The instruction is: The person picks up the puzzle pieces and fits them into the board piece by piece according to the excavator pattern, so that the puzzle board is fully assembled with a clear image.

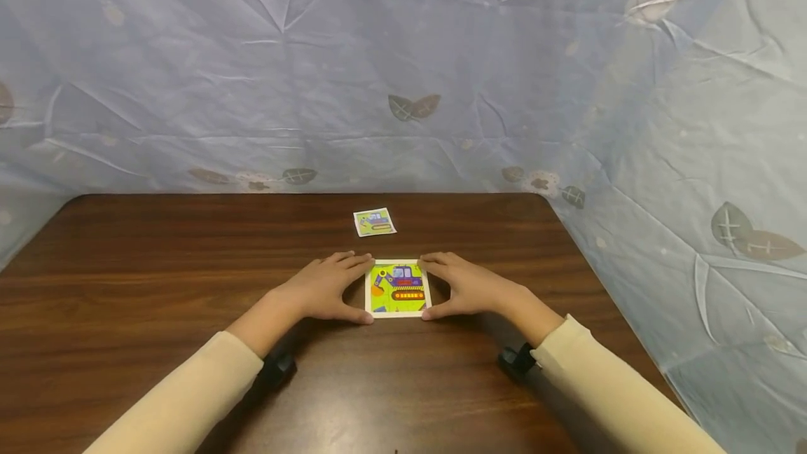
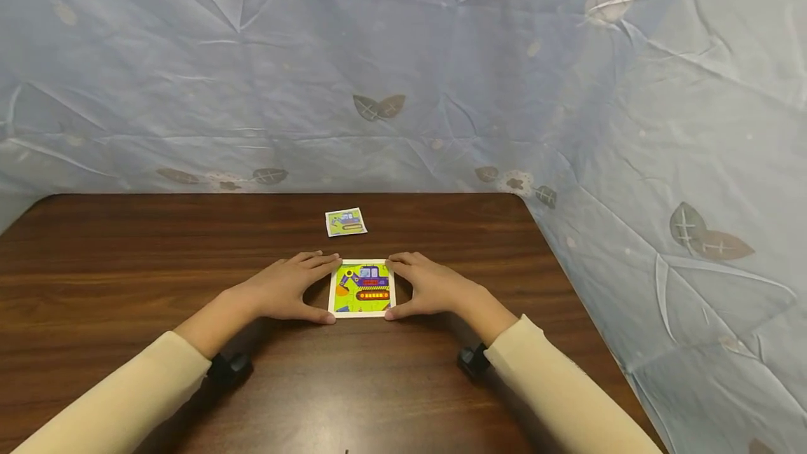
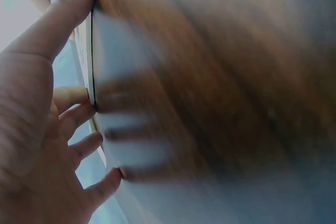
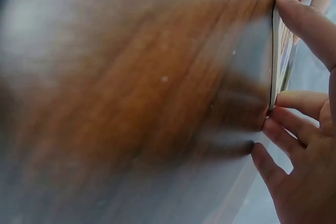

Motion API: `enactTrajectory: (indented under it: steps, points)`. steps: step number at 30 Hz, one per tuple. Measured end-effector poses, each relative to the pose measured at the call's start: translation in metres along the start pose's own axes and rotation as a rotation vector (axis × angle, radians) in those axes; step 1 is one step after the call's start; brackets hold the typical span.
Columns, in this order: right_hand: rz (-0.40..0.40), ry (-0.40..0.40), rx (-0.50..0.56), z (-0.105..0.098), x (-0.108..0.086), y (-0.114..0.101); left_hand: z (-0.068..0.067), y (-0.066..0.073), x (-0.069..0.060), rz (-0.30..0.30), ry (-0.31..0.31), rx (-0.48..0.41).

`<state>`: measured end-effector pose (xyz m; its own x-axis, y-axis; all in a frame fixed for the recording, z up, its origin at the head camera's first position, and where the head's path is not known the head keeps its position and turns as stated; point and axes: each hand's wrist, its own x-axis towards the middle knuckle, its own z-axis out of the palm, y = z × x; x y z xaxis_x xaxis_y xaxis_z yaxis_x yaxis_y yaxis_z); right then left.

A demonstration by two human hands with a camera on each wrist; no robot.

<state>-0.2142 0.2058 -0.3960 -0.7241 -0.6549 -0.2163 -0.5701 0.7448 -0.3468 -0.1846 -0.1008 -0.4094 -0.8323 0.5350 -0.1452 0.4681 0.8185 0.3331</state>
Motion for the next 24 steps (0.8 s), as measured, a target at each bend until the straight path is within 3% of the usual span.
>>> enactTrajectory:
  steps: [24]
  points:
    - [-0.006,0.007,0.051,0.0016,0.0039,0.0046,0.0036,-0.0049,-0.0015,0.036,0.004,-0.047]
